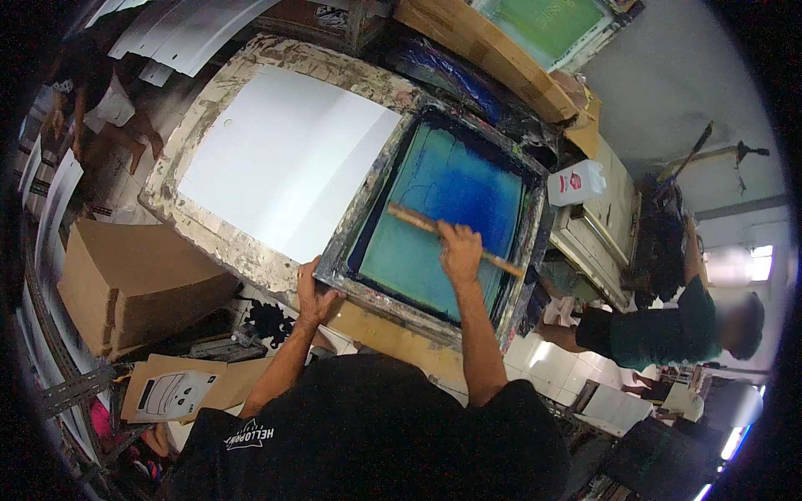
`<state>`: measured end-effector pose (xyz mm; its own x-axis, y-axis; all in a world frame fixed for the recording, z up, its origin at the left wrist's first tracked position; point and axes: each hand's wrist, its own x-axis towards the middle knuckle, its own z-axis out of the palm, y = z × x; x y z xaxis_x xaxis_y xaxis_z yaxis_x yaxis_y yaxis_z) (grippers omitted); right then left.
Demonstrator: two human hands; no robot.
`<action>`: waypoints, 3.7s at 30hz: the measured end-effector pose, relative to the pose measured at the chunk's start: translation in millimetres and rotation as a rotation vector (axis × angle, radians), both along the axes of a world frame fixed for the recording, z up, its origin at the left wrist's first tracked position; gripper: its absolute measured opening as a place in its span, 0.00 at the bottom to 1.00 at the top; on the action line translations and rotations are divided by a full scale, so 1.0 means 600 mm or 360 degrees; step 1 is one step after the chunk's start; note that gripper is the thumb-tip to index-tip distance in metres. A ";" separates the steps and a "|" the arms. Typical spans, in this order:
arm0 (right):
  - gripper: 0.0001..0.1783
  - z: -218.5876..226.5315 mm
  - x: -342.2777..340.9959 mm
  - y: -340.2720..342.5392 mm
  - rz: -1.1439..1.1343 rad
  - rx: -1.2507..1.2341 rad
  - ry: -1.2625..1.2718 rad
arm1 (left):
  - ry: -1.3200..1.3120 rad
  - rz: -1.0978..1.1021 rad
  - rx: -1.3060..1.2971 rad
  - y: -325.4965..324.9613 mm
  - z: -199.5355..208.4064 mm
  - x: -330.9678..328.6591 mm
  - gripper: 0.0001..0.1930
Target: The person performs screen printing by placing white sheets on a table, aligning a screen frame, and using a squeegee to pull blue ink across the mesh. After each print, the person lifts the screen to reveal a blue graphic, removes the sheet, and repeats the process. The person also sprays the screen with a liquid and wipes it with a squeegee.
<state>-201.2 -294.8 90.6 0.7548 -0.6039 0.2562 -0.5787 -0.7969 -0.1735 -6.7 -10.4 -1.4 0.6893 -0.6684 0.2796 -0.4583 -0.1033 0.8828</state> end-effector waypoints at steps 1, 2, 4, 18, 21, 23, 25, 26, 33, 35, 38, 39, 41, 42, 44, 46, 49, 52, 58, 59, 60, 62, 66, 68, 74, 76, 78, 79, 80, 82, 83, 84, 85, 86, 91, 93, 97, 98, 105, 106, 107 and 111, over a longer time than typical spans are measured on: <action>0.24 0.010 -0.012 0.041 -0.0019 0.0041 0.0043 | 0.0016 -0.0007 0.0021 0.000 0.004 0.001 0.42; 0.24 0.017 -0.021 0.080 0.0008 0.0052 0.0043 | 0.0025 0.0023 0.0028 0.004 -0.006 -0.001 0.42; 0.25 0.026 -0.049 0.150 0.0003 0.0076 0.0044 | 0.0007 0.0003 0.0051 0.002 -0.008 0.000 0.42; 0.36 0.049 -0.077 0.125 0.0191 0.0934 -0.0169 | -0.0158 -0.0024 -0.0092 -0.005 0.013 0.004 0.46; 0.40 0.037 -0.061 0.133 0.0167 0.0836 0.0107 | -0.0190 0.0012 -0.0055 -0.001 0.000 0.008 0.44; 0.44 0.035 -0.053 0.151 0.0013 0.0636 0.0346 | -0.0140 0.0034 -0.0026 0.001 -0.001 0.007 0.41; 0.45 0.009 -0.048 0.167 -0.0114 0.0424 0.0417 | -0.0121 0.0045 0.0019 0.002 0.000 0.006 0.39; 0.45 -0.012 -0.056 0.168 -0.0106 0.0399 0.0324 | -0.0123 0.0042 0.0050 0.000 0.002 0.006 0.39; 0.46 -0.060 -0.044 0.111 -0.0160 0.0254 0.0027 | -0.0067 0.0086 0.0153 0.001 0.013 0.003 0.39; 0.46 -0.064 -0.033 0.068 -0.0131 0.0192 -0.0012 | -0.0044 0.0080 0.0155 0.002 0.009 0.002 0.39; 0.46 -0.081 -0.012 0.003 -0.0086 0.0096 -0.0093 | -0.0055 0.0085 0.0187 0.000 0.022 0.003 0.39; 0.46 -0.087 -0.007 -0.021 -0.0076 0.0060 -0.0113 | -0.0065 0.0080 0.0198 -0.003 0.025 0.003 0.39; 0.47 -0.095 0.004 -0.070 -0.0106 -0.0020 -0.0044 | -0.0020 0.0072 0.0184 -0.003 0.018 0.003 0.40; 0.48 -0.100 0.012 -0.095 -0.0119 -0.0060 -0.0013 | -0.0010 0.0078 0.0159 -0.006 0.018 0.004 0.40; 0.49 -0.097 0.029 -0.137 -0.0140 -0.0030 0.0026 | 0.0020 0.0083 0.0123 -0.005 0.014 0.003 0.41; 0.49 -0.094 0.049 -0.186 -0.0152 -0.0033 0.0044 | 0.0038 0.0094 0.0144 -0.003 0.005 0.003 0.39; 0.50 -0.102 0.074 -0.261 -0.0147 -0.0112 -0.0003 | 0.0028 0.0098 0.0247 0.000 0.006 0.003 0.37; 0.51 -0.112 0.098 -0.324 -0.0114 -0.0238 -0.0104 | 0.0061 0.0083 0.0245 0.000 0.015 0.004 0.38; 0.51 -0.140 0.117 -0.463 -0.0071 -0.0316 -0.0123 | 0.0086 0.0091 0.0231 0.010 0.002 -0.004 0.35; 0.51 -0.143 0.122 -0.475 -0.0040 -0.0347 -0.0147 | 0.0092 0.0098 0.0203 0.011 0.002 -0.004 0.35; 0.51 -0.145 0.121 -0.482 -0.0010 -0.0377 -0.0171 | 0.0020 0.0059 0.0242 0.013 0.000 0.002 0.34; 0.45 -0.132 0.145 -0.477 -0.0121 -0.0352 -0.0117 | 0.0048 0.0080 0.0189 0.012 0.000 -0.001 0.34; 0.49 -0.109 0.145 -0.499 -0.0051 -0.0131 -0.0063 | -0.0048 0.0111 0.0180 0.004 -0.001 -0.005 0.34; 0.48 -0.114 0.152 -0.511 -0.0086 -0.0232 -0.0060 | -0.0042 0.0098 0.0142 0.004 -0.006 0.001 0.32; 0.48 -0.060 0.155 -0.511 -0.0270 -0.0617 0.0429 | -0.0132 0.0019 -0.0075 -0.003 -0.012 0.000 0.38; 0.49 -0.024 0.129 -0.491 -0.0216 -0.0761 0.0249 | -0.0175 -0.0041 -0.0042 -0.002 -0.013 0.008 0.38; 0.50 0.042 0.095 -0.412 -0.0087 -0.0607 0.0095 | -0.0162 -0.0037 0.0013 0.007 -0.017 0.002 0.38; 0.50 0.083 0.071 -0.361 -0.0029 -0.0536 0.0021 | -0.0080 -0.0007 -0.0053 0.004 -0.014 0.001 0.39; 0.51 0.120 0.044 -0.298 -0.0048 -0.0395 0.0052 | 0.0009 0.0028 -0.0119 0.002 -0.011 -0.007 0.39; 0.52 0.193 -0.028 -0.176 0.0051 -0.0022 0.0092 | -0.0050 0.0005 -0.0164 0.006 -0.004 0.001 0.42; 0.52 0.228 -0.069 -0.124 0.0184 0.0207 0.0095 | -0.0089 0.0012 -0.0203 -0.001 0.012 0.001 0.43; 0.52 0.252 -0.106 -0.073 0.0230 0.0423 0.0142 | -0.0135 0.0026 -0.0231 -0.012 0.044 -0.001 0.44; 0.52 0.287 -0.136 -0.022 0.0254 0.0626 0.0204 | -0.0160 0.0023 -0.0277 -0.028 0.079 0.000 0.45; 0.52 0.321 -0.156 0.022 0.0304 0.0703 0.0275 | -0.0309 0.0027 -0.0360 -0.045 0.114 0.006 0.46; 0.44 0.402 -0.193 0.131 0.0031 0.0162 0.0391 | -0.0345 0.0104 -0.0485 -0.161 0.302 0.036 0.41; 0.40 0.412 -0.173 0.097 -0.0184 -0.0229 0.0195 | -0.0226 0.0049 -0.0458 -0.199 0.378 0.053 0.39; 0.37 0.446 -0.166 0.032 -0.0155 -0.0537 -0.0135 | 0.0091 -0.0154 -0.0546 -0.211 0.419 0.084 0.35; 0.37 0.451 -0.168 0.019 -0.0142 -0.0597 -0.0171 | 0.0253 -0.0049 -0.0547 -0.204 0.406 0.081 0.35; 0.36 0.463 -0.170 -0.036 -0.0134 -0.0765 -0.0302 | 0.1768 0.0969 -0.0090 -0.060 0.202 0.089 0.41; 0.36 0.465 -0.169 -0.039 -0.0126 -0.0774 -0.0317 | 0.1794 0.1021 -0.0052 -0.044 0.182 0.089 0.41; 0.35 0.466 -0.169 -0.040 -0.0114 -0.0778 -0.0329 | 0.1822 0.1078 -0.0012 -0.028 0.167 0.085 0.42; 0.36 0.471 -0.163 -0.032 -0.0121 -0.0700 -0.0361 | 0.1434 0.1053 -0.0053 -0.006 0.129 0.086 0.41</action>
<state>-299.2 -313.8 372.9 0.6084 -0.4528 0.6517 -0.6247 -0.7798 0.0413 44.9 -13.9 76.3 0.8663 -0.0967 -0.4901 0.4865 -0.0600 0.8716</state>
